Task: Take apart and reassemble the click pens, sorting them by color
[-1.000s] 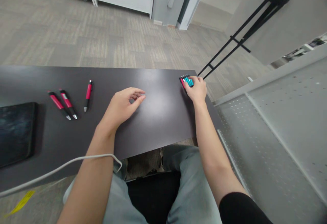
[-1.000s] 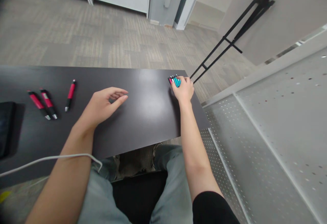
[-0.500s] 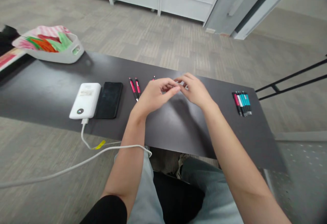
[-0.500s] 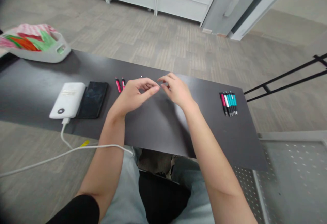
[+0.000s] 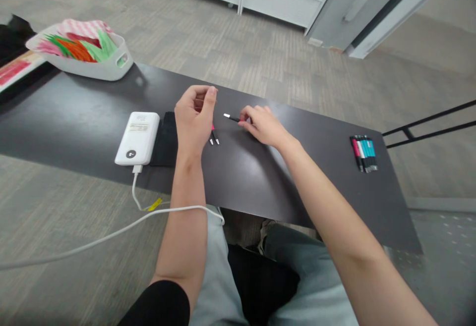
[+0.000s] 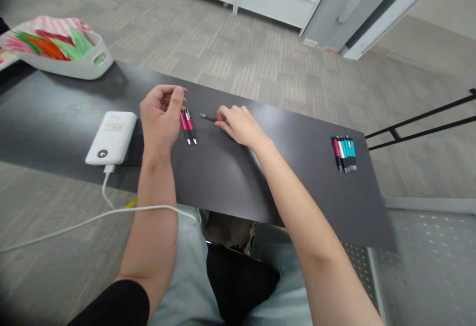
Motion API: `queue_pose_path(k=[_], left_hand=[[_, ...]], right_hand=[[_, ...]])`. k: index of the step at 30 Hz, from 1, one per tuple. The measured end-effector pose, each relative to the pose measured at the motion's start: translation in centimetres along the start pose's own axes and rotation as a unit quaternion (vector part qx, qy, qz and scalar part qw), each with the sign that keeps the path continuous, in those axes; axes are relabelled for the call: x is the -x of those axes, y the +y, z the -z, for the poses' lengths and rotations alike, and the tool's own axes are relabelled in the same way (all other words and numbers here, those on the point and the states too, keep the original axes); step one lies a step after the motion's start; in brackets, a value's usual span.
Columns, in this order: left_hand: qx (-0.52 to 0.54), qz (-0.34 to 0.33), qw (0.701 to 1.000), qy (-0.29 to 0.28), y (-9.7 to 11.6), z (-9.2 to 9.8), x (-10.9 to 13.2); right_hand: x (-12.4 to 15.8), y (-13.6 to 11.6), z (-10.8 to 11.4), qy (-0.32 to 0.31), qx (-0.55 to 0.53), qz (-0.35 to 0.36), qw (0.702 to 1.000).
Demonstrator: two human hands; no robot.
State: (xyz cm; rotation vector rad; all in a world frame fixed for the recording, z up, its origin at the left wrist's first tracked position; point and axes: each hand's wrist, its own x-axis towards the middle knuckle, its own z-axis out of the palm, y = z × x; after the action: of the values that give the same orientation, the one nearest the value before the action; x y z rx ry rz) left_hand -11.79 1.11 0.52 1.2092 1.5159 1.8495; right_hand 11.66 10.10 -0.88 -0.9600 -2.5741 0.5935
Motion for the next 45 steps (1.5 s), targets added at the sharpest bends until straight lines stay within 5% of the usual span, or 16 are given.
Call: queue_pose_path(k=[5,11,18,29,33,41,45], left_hand=[[-0.010,0.006,0.998,-0.059,0.3,-1.8,1.0],[-0.004,-0.040,0.983,-0.177,1.3,-5.5,3.5],[0.045,-0.019,0.964,-0.263,2.6,-9.1,6.2],[0.073,0.031,0.951,-0.298,3.0,-11.3,7.5],[0.105,0.023,0.938,-0.330,3.4,-11.9,8.1],[0.160,0.094,0.931,-0.316,3.3,-12.9,9.2],[0.176,0.115,0.939,-0.273,2.7,-14.5,10.6]], right_hand=[[9.7,0.3,1.2,0.144,-0.246,-0.149,0.947],[17.8,-1.5,2.5,0.252,-0.247,-0.229,0.907],[18.0,-0.5,2.0,0.225,-0.214,-0.172,0.935],[17.4,0.0,0.5,0.221,-0.169,-0.145,0.950],[17.2,-0.9,0.3,0.228,-0.275,-0.143,0.923],[17.6,-2.2,0.4,0.143,-0.502,-0.146,0.840],[17.6,-1.9,0.8,0.170,-0.456,-0.151,0.861]])
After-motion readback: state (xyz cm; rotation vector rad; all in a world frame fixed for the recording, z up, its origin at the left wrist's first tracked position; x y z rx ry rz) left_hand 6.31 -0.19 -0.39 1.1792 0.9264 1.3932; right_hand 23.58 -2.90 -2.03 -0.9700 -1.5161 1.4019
